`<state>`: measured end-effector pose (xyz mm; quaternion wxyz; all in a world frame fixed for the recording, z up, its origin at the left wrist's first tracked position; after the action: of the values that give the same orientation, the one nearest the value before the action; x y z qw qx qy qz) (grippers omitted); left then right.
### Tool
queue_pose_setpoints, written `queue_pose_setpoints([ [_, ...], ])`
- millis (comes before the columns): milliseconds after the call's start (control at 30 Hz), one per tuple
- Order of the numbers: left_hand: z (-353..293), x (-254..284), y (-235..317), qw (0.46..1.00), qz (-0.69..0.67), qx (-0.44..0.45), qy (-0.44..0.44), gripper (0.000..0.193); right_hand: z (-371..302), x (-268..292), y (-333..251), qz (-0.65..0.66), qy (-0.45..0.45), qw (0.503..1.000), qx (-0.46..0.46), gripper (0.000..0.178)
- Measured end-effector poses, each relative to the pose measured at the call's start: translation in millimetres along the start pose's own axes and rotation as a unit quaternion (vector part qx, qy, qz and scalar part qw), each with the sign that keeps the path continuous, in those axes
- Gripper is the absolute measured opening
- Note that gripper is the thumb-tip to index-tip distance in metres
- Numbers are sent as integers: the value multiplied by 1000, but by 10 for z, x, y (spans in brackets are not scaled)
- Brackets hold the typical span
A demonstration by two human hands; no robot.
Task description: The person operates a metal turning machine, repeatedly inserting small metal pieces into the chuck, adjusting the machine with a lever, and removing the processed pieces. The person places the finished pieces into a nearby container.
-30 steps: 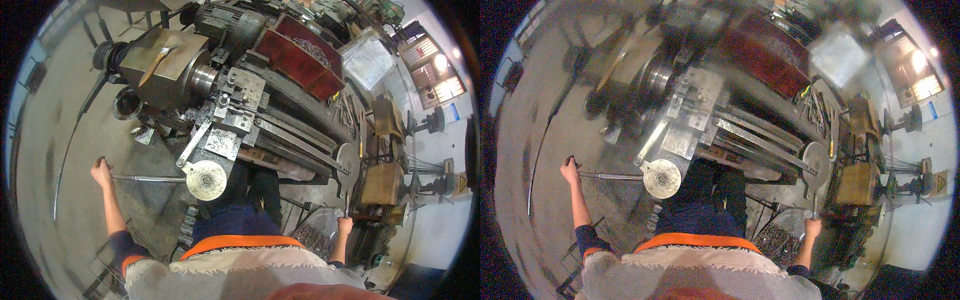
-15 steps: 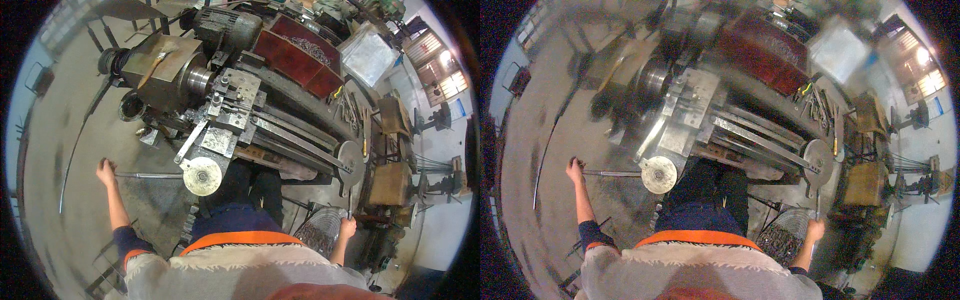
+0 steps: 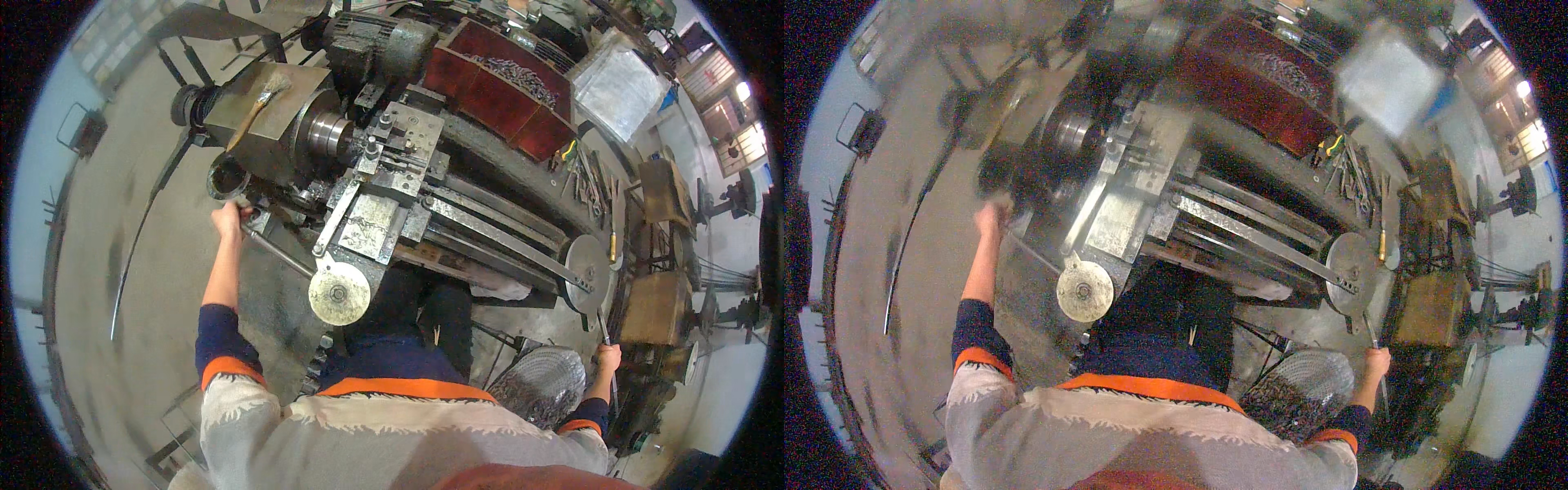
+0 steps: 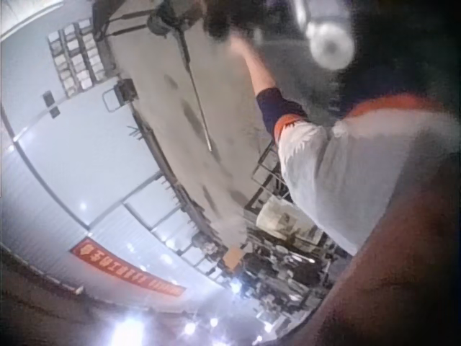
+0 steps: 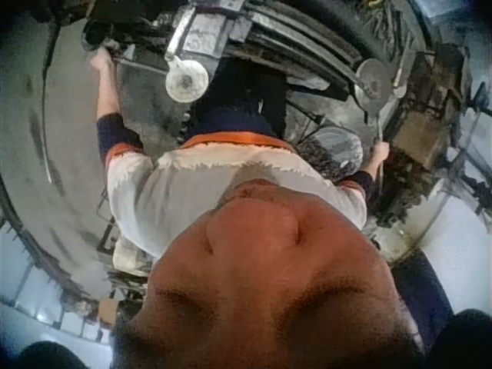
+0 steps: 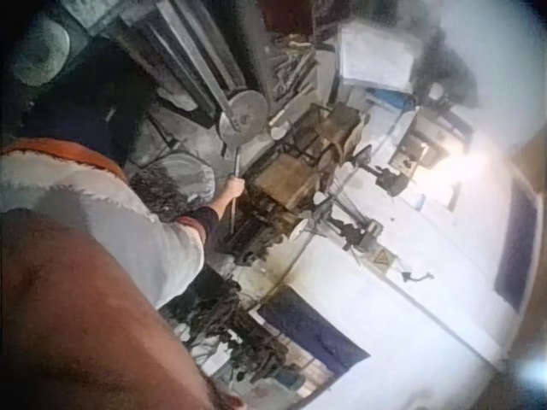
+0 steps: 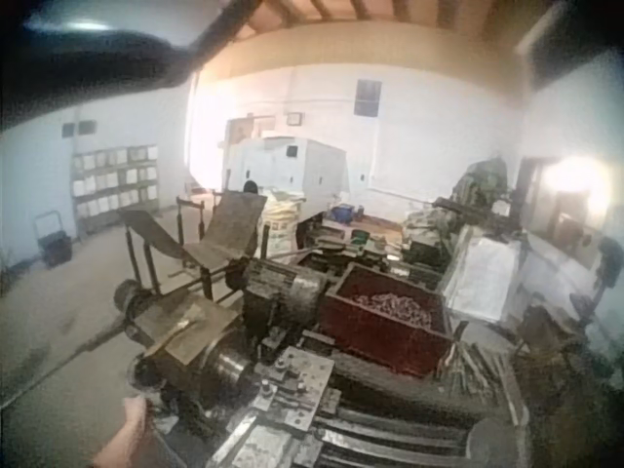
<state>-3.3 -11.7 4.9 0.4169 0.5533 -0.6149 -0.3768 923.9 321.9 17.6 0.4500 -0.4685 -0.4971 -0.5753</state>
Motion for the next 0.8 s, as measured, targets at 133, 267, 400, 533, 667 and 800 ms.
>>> queue_pose_setpoints([
  [133,140,-195,15,999,-13,-11,-28,14,-418,-121,-35,9,43,998,-37,37],
  [267,56,-146,-10,1000,-19,7,-20,13,-811,203,-475,21,-38,996,-79,35],
  [400,163,-137,-19,997,-50,22,-46,13,-1022,188,-573,31,-31,994,-101,38],
  [533,105,-150,-21,998,-50,-6,-40,14,-1103,156,-620,31,-52,990,-130,38],
  [667,93,-120,-19,998,-51,-8,-27,17,-1095,87,-591,23,-9,993,-112,37],
  [800,104,0,-39,999,-33,-9,-20,17,-830,65,-477,-8,13,998,-64,38],
])
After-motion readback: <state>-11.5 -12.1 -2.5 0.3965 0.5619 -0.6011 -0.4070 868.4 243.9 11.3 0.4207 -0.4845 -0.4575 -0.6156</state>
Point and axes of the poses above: each hand's wrist, its own z-axis towards the middle knuckle, its own x-axis out of the back of the hand, y = z × x, the point moved 2 cm from there along z, towards the middle knuckle, and after that the axes turned 7 degrees about x, right-handed, at the moved point
